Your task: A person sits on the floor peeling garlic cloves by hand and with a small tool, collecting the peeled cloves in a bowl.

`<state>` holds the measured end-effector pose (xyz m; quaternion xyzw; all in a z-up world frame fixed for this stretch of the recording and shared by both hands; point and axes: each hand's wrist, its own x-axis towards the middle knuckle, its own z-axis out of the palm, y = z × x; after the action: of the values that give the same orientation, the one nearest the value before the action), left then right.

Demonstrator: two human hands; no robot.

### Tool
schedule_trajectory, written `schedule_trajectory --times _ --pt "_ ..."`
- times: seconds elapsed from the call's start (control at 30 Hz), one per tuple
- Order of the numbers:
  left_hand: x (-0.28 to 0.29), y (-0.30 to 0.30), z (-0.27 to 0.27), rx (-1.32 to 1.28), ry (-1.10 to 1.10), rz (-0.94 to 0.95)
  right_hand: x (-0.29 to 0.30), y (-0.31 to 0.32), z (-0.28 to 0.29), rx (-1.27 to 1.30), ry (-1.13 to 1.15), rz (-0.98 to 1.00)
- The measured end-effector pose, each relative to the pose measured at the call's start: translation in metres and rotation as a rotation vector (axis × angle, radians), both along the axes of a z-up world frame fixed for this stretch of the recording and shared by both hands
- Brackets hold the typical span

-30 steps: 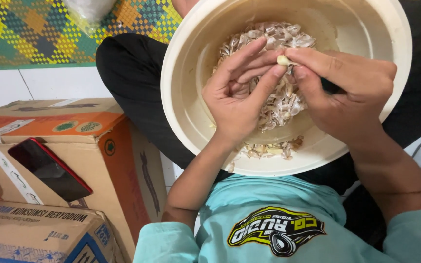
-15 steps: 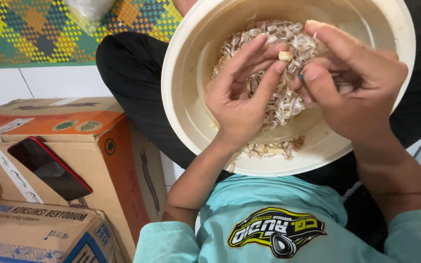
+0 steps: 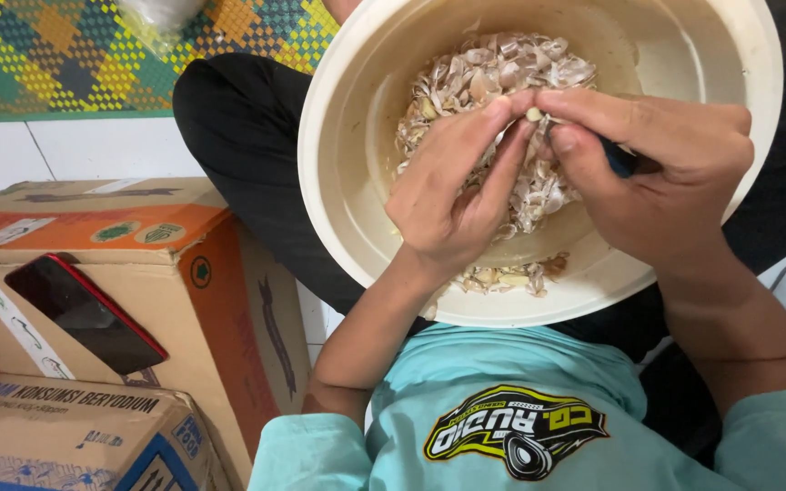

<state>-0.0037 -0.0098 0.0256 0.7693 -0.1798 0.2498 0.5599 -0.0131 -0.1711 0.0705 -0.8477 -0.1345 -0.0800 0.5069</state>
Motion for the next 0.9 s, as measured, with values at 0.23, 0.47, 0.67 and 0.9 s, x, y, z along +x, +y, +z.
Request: schedule_trajectory --times 0.23,0.47,0.67,0.9 --pt "0.001 0.0 -0.003 0.072 -0.062 -0.003 0.003 0.009 0.014 0.151 0.191 -0.041" --pt "0.0 -0.002 0.002 -0.11 0.107 -0.017 -0.002 0.006 0.008 0.316 0.299 -0.095" --pt "-0.001 -0.007 0.006 -0.468 0.321 -0.095 0.0 0.008 0.012 0.27 0.271 -0.086" --pt "0.0 -0.001 0.008 -0.879 0.566 -0.279 0.0 -0.002 -0.005 -0.033 0.112 -0.004"
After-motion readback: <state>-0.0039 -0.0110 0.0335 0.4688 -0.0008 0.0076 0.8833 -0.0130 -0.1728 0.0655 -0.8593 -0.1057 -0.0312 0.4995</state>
